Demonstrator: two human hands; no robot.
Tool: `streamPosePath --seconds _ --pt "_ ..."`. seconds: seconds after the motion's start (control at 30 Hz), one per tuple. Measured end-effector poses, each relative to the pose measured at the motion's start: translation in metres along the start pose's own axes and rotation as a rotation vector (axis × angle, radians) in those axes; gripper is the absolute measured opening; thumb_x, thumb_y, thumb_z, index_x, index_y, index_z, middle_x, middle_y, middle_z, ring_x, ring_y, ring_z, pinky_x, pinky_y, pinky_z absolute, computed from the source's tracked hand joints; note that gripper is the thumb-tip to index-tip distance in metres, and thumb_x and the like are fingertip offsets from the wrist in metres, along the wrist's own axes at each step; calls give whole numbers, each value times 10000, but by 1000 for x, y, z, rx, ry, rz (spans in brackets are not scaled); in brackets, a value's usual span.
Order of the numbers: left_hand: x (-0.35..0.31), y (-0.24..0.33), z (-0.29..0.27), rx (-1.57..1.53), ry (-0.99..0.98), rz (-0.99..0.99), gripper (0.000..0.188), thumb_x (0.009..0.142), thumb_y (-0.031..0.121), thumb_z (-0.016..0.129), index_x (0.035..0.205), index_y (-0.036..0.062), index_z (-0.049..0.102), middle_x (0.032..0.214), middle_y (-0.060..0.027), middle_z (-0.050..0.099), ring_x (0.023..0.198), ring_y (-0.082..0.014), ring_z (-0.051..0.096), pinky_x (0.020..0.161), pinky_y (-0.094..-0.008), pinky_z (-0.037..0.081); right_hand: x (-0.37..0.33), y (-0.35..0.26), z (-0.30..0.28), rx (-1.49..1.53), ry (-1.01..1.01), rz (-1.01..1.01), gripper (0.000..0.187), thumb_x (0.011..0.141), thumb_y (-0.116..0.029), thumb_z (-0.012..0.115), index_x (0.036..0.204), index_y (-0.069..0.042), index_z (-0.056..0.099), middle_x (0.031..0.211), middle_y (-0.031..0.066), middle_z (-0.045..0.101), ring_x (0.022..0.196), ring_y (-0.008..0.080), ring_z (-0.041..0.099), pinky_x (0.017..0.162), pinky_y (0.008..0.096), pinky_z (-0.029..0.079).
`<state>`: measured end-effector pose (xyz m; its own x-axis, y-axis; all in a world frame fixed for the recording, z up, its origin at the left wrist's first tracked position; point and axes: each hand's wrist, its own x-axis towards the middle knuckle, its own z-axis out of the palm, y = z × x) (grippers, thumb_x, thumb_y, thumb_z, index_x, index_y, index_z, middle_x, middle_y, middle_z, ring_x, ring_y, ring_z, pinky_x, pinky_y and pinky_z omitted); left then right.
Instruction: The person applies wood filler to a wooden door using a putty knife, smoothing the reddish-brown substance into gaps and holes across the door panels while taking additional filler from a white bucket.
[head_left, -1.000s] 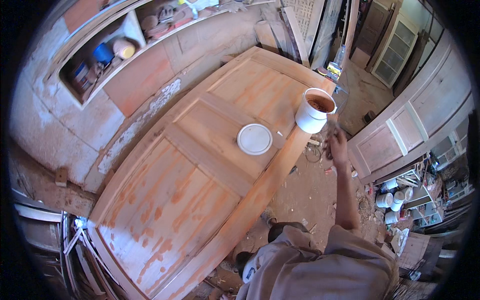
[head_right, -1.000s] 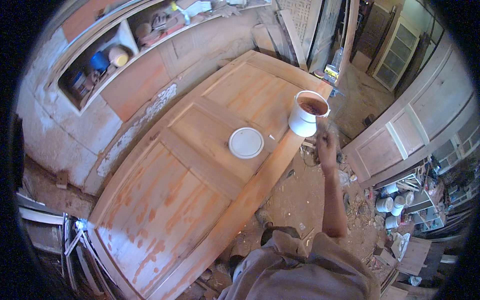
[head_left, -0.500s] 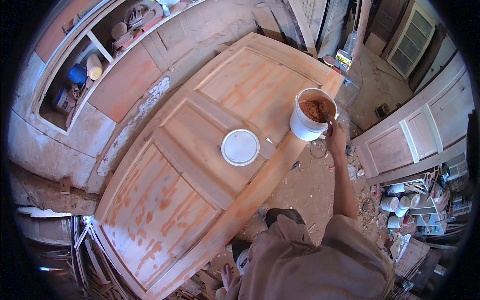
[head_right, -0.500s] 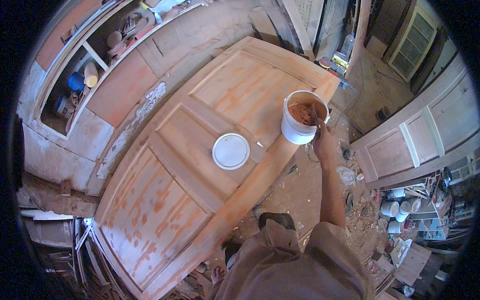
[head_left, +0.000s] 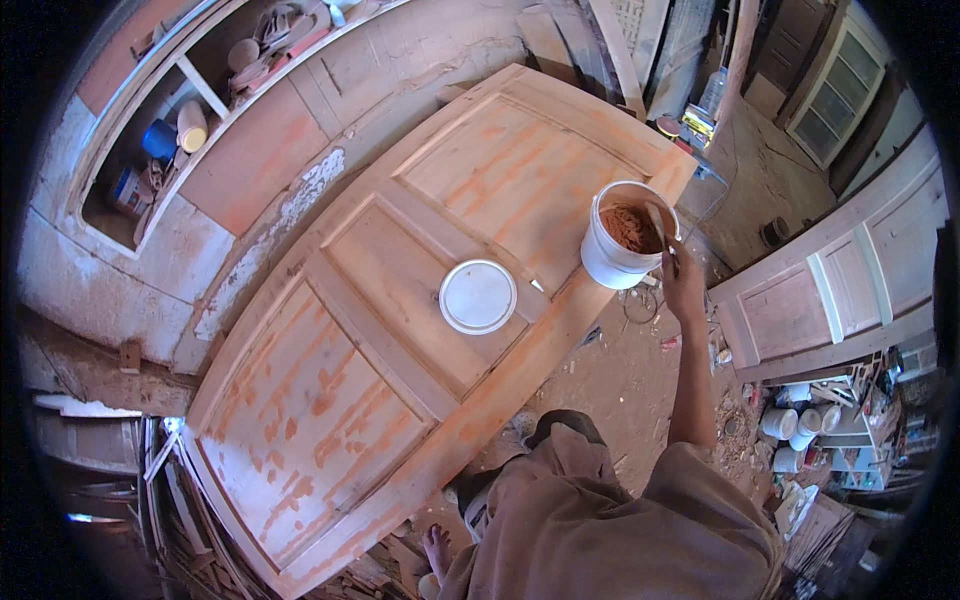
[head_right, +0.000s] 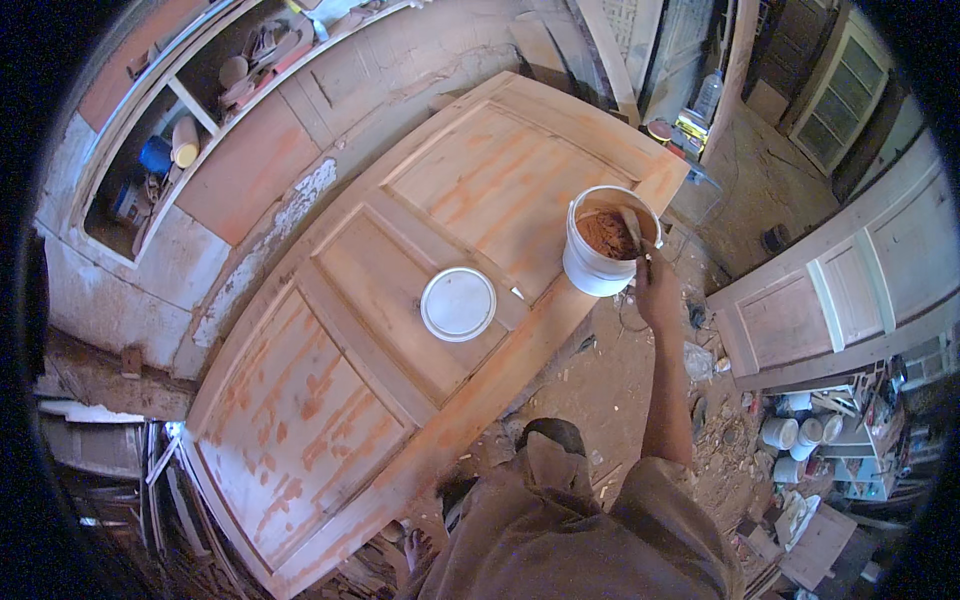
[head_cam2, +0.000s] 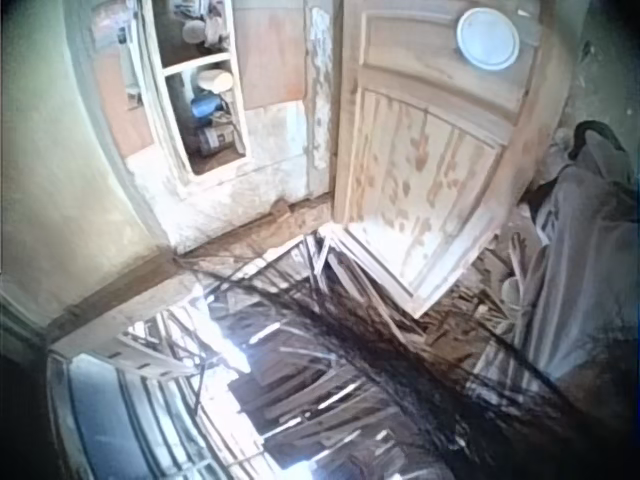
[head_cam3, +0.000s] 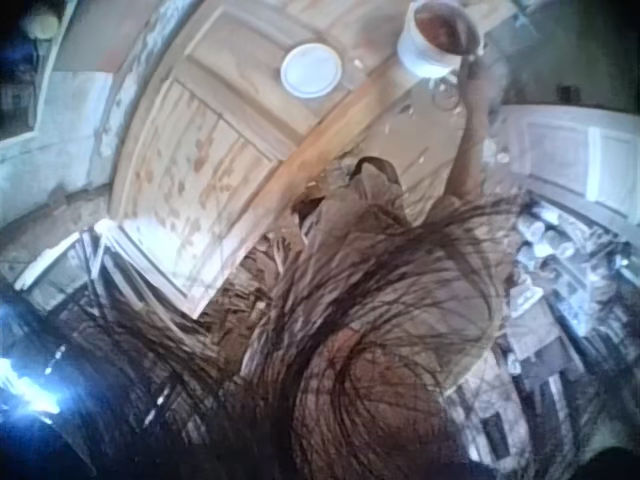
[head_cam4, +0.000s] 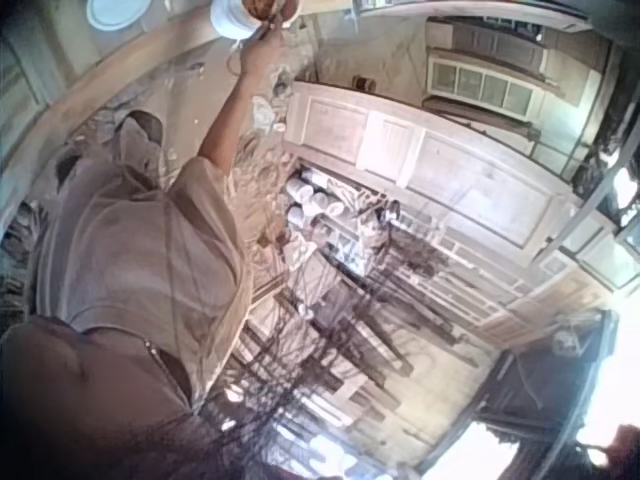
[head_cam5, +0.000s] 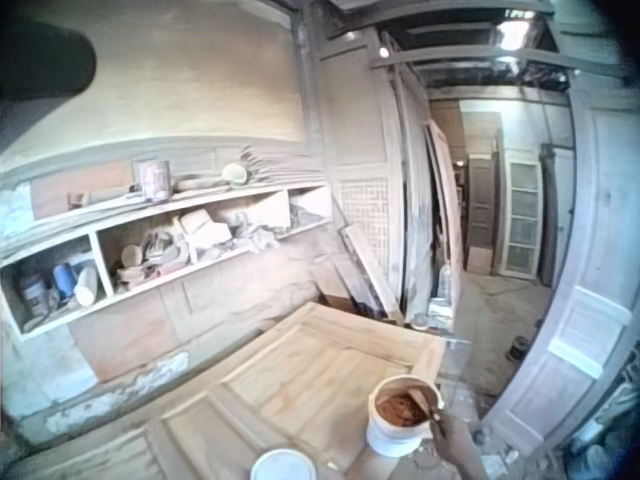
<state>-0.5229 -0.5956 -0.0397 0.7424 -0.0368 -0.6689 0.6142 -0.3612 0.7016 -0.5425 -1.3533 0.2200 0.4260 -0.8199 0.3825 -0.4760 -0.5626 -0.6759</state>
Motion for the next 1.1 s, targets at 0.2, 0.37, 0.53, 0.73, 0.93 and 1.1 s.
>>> streamPosePath --seconds 0.2,0.37,0.53,0.73,0.93,1.1 --pt "-23 -40 6 -156 -23 -183 430 928 321 675 1250 79 523 1173 -108 582 1006 -268 639 761 -416 527 -53 -49 -2 894 -376 580 332 1020 -373 452 1002 -77 601 825 40 593 674 130 551 583 274 443" --pt "-46 -60 12 640 66 397 431 953 367 642 1210 28 574 1089 -132 645 900 -262 651 774 -365 530 -186 -7 86 754 -626 485 143 933 -140 502 1003 -44 582 843 48 605 674 150 553 635 291 486" --pt "-50 -9 28 70 140 -105 389 993 332 580 1183 -6 613 993 -125 675 890 -219 648 792 -341 521 -251 -3 147 -21 -639 57 314 993 -318 583 944 -10 551 721 186 639 662 345 656 599 434 501" --pt "-56 51 25 254 155 -39 366 1015 288 546 1181 -29 622 987 -128 685 936 -217 654 853 -340 508 -273 15 176 109 -656 164 372 1012 -359 545 919 1 550 691 231 601 647 434 619 575 477 467" --pt "-63 77 21 306 96 63 352 1024 287 538 1207 -6 605 1017 -115 680 971 -178 638 875 -330 505 -298 34 191 236 -640 252 365 1023 -352 518 1015 7 582 692 227 586 600 394 577 570 453 445" --pt "-66 79 9 423 115 9 353 1017 303 549 1224 23 606 1072 -135 684 994 -205 652 875 -345 513 -324 44 197 344 -632 349 381 1024 -351 510 1029 22 583 729 243 593 655 401 603 590 455 457"
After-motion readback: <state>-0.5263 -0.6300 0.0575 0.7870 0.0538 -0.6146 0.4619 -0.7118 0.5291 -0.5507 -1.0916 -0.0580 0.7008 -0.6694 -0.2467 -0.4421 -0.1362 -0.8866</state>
